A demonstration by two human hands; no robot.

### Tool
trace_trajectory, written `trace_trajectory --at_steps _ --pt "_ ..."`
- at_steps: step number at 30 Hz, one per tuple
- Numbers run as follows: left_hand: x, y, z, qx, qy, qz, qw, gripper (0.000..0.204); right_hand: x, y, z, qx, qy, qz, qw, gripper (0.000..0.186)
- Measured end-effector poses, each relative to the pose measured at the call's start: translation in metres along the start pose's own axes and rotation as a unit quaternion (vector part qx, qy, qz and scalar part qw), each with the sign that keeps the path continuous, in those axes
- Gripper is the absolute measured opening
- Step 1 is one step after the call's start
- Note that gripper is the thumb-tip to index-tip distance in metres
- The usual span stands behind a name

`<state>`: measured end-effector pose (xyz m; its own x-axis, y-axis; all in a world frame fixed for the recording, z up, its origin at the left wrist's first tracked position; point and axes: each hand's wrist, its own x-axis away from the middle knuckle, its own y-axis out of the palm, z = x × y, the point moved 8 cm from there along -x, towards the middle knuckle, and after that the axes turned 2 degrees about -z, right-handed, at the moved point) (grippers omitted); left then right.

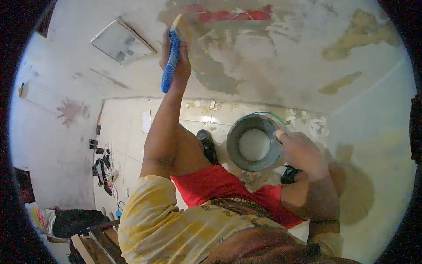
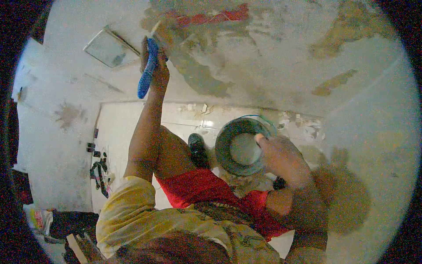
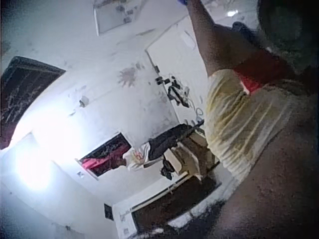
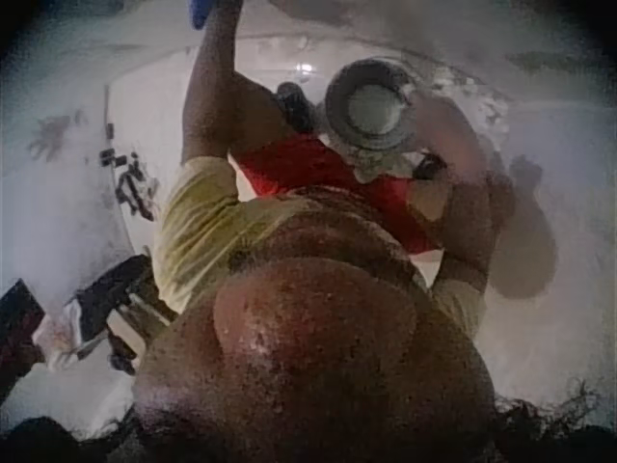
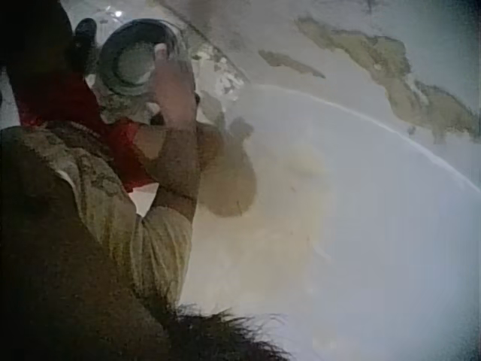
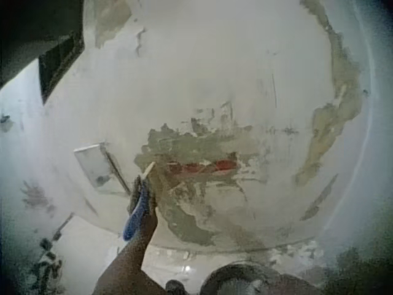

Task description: The person applies a liquid coating to a damaged wall using a large brush and a scraper after dipping the brush into a bucket of material.

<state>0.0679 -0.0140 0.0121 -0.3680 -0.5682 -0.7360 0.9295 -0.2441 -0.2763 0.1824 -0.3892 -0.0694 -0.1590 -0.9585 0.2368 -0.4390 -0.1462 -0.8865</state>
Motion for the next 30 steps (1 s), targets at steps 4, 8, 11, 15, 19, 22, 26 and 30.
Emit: trace_trajectory --at_steps 4,8,11,15,19,22,26,30 --pt "0.025 0.025 0.003 -0.167 -0.079 -0.233 0.955 0.047 0.001 0.007 0.005 0.0 0.006 -0.006 1.0 0.035" --pt "0.059 0.049 -0.026 -0.224 0.053 -0.37 0.9 0.043 0.006 0.005 0.002 -0.024 -0.023 0.053 0.998 0.034" --pt "0.041 0.028 -0.025 -0.211 0.053 -0.311 0.925 0.044 0.003 0.001 -0.008 -0.005 -0.052 0.05 0.997 0.028" --pt "0.006 -0.05 -0.008 -0.138 0.103 0.001 0.985 0.046 0.001 0.006 -0.008 -0.002 -0.053 0.033 0.998 0.029" --pt "0.0 -0.068 0.016 -0.122 0.14 0.108 0.977 0.047 0.003 0.006 -0.007 0.006 -0.022 0.025 0.999 0.033" --pt "0.017 -0.026 -0.017 -0.236 0.054 -0.108 0.964 0.051 0.0 0.005 -0.013 0.007 -0.044 0.036 0.998 0.033" --pt "0.085 0.058 -0.063 -0.309 0.011 -0.469 0.827 0.048 -0.005 0.008 -0.007 -0.001 -0.03 0.0 1.0 0.035" --pt "0.046 0.038 -0.024 -0.314 -0.002 -0.358 0.879 0.049 -0.003 0.006 -0.005 0.005 -0.013 -0.003 1.0 0.036"
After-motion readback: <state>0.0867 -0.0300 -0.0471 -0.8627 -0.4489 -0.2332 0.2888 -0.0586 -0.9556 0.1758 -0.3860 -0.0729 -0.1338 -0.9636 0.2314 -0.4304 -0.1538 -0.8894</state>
